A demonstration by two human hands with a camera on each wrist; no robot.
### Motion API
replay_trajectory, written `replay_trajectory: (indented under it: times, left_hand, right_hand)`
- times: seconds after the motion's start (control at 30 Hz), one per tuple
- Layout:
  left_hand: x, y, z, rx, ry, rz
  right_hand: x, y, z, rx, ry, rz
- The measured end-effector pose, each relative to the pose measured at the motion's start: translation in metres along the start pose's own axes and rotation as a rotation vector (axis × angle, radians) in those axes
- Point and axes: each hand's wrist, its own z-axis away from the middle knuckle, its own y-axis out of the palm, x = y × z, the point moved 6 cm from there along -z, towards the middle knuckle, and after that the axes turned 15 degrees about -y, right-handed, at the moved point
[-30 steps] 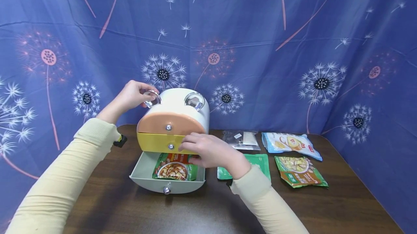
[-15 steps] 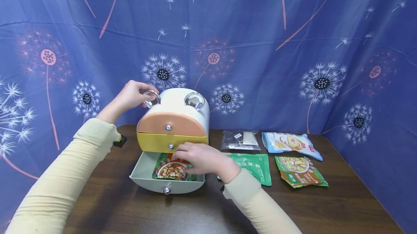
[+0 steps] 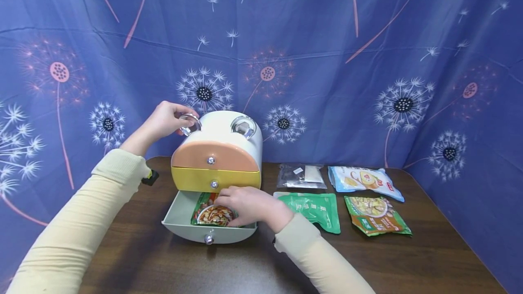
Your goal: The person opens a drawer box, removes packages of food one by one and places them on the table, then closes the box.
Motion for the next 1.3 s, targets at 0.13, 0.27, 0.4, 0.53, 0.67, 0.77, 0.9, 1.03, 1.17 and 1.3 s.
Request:
replay_trajectory:
  times: [0.13,0.27,0.4,0.53,0.67,0.77,0.9,1.03,1.17,1.3]
  left_hand:
    - [0.001,0.0,0.0,-0.002,0.0,0.006]
    - [0.001,0.0,0.0,-0.001,-0.001,0.01]
    - [0.001,0.0,-0.001,0.0,-0.004,0.007]
    - [0.001,-0.001,-0.001,0.002,-0.005,0.005]
    - [0.002,-0.001,-0.001,0.001,-0.004,0.003]
    - [0.001,0.0,-0.001,0.002,0.0,0.0]
    - [0.001,0.0,-0.001,0.005,-0.001,-0.001]
    - [0.001,0.0,-0.001,0.006,-0.008,0.0]
    - [0.001,0.0,-0.001,0.003,-0.01,0.002]
    - [0.001,0.0,-0.001,-0.001,-0.007,0.005]
  right_hand:
    - [0.002,0.004,-0.004,0.019,-0.007,-0.001]
    - [0.002,0.007,-0.007,0.036,-0.007,0.008]
    - [0.002,0.011,-0.01,0.058,-0.013,0.018]
    - [0.003,0.015,-0.014,0.084,-0.023,0.029]
    - [0.004,0.023,-0.02,0.123,-0.029,0.064]
    - [0.005,0.03,-0.022,0.139,-0.03,0.088]
    - [0.005,0.036,-0.024,0.127,-0.033,0.09]
    - [0.005,0.041,-0.025,0.11,-0.055,0.107]
    - [0.007,0.042,-0.027,0.078,-0.078,0.124]
    - [0.008,0.042,-0.029,0.046,-0.106,0.173]
